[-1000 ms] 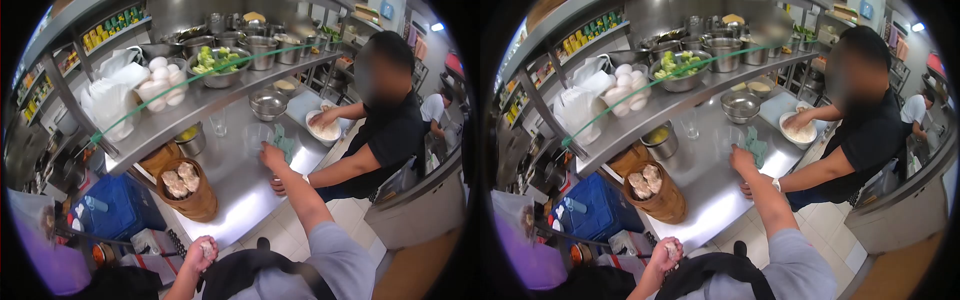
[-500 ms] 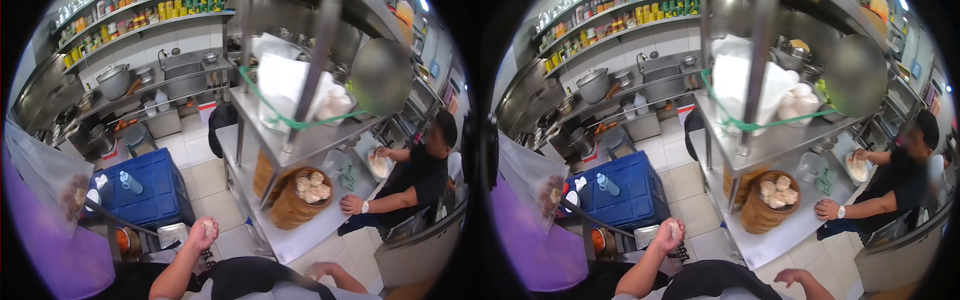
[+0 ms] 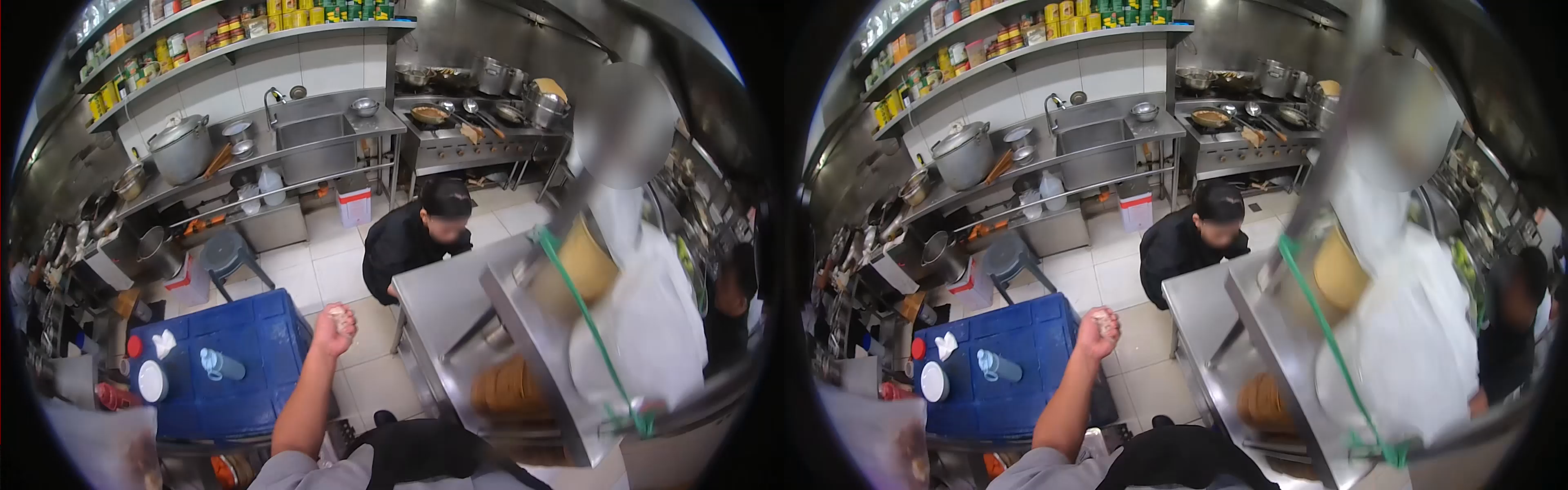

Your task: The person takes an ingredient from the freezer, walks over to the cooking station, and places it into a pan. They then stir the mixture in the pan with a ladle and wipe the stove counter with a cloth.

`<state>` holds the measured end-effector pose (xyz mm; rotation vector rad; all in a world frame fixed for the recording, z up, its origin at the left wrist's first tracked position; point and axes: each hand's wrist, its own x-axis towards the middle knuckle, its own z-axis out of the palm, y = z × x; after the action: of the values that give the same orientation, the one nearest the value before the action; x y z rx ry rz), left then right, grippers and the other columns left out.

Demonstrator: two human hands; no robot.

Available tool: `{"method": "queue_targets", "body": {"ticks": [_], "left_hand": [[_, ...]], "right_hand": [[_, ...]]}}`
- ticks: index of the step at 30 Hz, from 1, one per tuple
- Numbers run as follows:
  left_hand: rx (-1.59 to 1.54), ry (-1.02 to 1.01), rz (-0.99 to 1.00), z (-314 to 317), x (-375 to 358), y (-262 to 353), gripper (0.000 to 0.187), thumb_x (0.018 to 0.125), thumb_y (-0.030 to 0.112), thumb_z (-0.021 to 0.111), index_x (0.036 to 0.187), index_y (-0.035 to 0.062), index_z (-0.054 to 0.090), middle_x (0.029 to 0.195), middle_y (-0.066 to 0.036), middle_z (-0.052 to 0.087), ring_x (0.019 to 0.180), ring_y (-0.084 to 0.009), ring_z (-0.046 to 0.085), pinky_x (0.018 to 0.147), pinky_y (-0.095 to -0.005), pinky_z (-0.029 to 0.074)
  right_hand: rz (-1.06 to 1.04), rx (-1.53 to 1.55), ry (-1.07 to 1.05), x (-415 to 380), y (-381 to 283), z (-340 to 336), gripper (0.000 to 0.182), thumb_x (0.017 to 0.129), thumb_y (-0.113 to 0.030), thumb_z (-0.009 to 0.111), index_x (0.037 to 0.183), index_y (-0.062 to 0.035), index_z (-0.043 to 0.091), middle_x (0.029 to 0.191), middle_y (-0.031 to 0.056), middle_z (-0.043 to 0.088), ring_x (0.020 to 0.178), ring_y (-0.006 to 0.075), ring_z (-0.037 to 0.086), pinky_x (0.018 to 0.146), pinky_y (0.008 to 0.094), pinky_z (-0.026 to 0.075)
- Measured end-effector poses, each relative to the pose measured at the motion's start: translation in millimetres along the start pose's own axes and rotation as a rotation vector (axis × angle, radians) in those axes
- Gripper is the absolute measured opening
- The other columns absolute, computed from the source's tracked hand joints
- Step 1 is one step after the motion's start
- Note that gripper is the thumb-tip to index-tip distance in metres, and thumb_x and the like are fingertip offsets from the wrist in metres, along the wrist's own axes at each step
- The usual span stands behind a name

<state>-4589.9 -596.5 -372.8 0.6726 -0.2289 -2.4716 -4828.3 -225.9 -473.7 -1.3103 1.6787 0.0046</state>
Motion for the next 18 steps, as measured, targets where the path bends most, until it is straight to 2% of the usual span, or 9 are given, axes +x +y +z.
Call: {"method": "queue_targets", "body": {"ticks": [5,9,13,16,18], "left_hand": [[-0.063,0.137,0.003,-18,75,90,0.015,0.088,0.02,0.054,0.078,0.0091,0.058,0.067,-0.006,0.058,0.057,-0.0167,0.054,0.042,-0.0252,0.04],[-0.103,0.192,-0.017,-10,159,163,0.016,0.088,0.019,0.053,0.077,0.0093,0.057,0.067,-0.006,0.057,0.056,-0.0163,0.054,0.042,-0.0248,0.04],[-0.007,0.13,-0.059,16,255,242,0.018,0.089,0.02,0.053,0.075,0.0097,0.056,0.066,-0.006,0.058,0.056,-0.0164,0.055,0.043,-0.0245,0.04],[0.093,0.05,-0.156,31,333,302,0.017,0.089,0.02,0.053,0.076,0.0093,0.056,0.067,-0.006,0.058,0.056,-0.0175,0.055,0.043,-0.0254,0.04],[0.146,0.022,-0.202,66,382,348,0.017,0.089,0.02,0.053,0.076,0.0091,0.056,0.068,-0.006,0.058,0.057,-0.0179,0.055,0.044,-0.0257,0.04]], "right_hand": [[-0.247,0.031,0.133,114,-136,-143,0.057,0.078,-0.021,0.074,0.13,-0.0056,0.058,0.126,0.0193,0.062,0.116,0.0336,0.06,0.087,0.0429,0.055],[-0.332,0.098,0.181,191,-196,-223,0.055,0.08,-0.022,0.072,0.131,-0.0054,0.058,0.125,0.0202,0.063,0.115,0.0343,0.06,0.087,0.043,0.055],[-0.244,0.105,0.158,277,-190,-268,0.054,0.082,-0.024,0.07,0.131,-0.0051,0.057,0.124,0.021,0.063,0.113,0.035,0.061,0.088,0.0432,0.054],[-0.064,0.107,0.095,330,-154,-286,0.053,0.084,-0.026,0.068,0.132,-0.0049,0.057,0.123,0.0216,0.063,0.112,0.0355,0.062,0.088,0.0433,0.054],[0.058,0.148,0.058,349,-141,-300,0.053,0.085,-0.027,0.067,0.132,-0.0048,0.057,0.123,0.0221,0.064,0.112,0.0358,0.062,0.088,0.0433,0.054]]}}
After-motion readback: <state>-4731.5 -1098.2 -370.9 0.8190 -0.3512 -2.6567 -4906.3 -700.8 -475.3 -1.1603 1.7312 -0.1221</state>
